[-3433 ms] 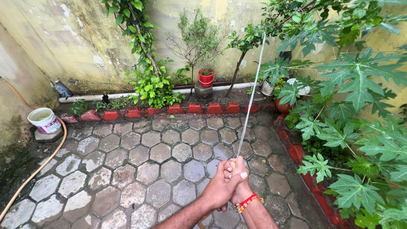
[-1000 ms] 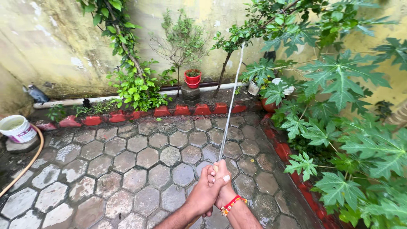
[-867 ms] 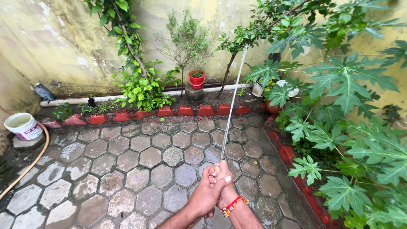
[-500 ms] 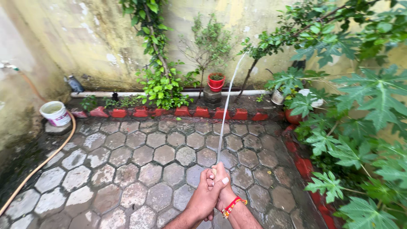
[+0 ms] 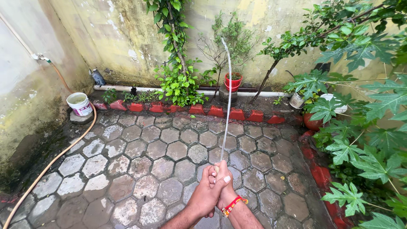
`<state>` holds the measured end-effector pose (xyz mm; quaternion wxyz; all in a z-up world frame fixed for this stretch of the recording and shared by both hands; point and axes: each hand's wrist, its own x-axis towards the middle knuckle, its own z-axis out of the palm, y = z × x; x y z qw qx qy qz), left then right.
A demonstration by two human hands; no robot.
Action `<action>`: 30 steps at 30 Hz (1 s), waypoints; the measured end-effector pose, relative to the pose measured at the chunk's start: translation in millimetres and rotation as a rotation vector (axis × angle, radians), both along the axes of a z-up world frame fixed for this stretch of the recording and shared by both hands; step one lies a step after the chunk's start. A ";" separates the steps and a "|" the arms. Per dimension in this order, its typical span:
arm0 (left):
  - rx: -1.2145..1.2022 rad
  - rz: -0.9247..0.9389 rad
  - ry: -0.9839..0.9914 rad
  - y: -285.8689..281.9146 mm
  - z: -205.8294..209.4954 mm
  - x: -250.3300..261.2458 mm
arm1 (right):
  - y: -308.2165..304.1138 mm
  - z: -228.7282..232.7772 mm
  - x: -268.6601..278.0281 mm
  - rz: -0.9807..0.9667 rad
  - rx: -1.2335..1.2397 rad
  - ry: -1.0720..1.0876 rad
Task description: The person waters various potted plants and garden vegetation using a hose while walking around an outdoor patio.
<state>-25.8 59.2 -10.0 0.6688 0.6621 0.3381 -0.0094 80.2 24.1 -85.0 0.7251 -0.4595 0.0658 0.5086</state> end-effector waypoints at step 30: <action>-0.114 -0.034 -0.166 131.2 -12.5 -5.6 | 119.7 13.9 -11.3 -0.087 -0.080 -0.134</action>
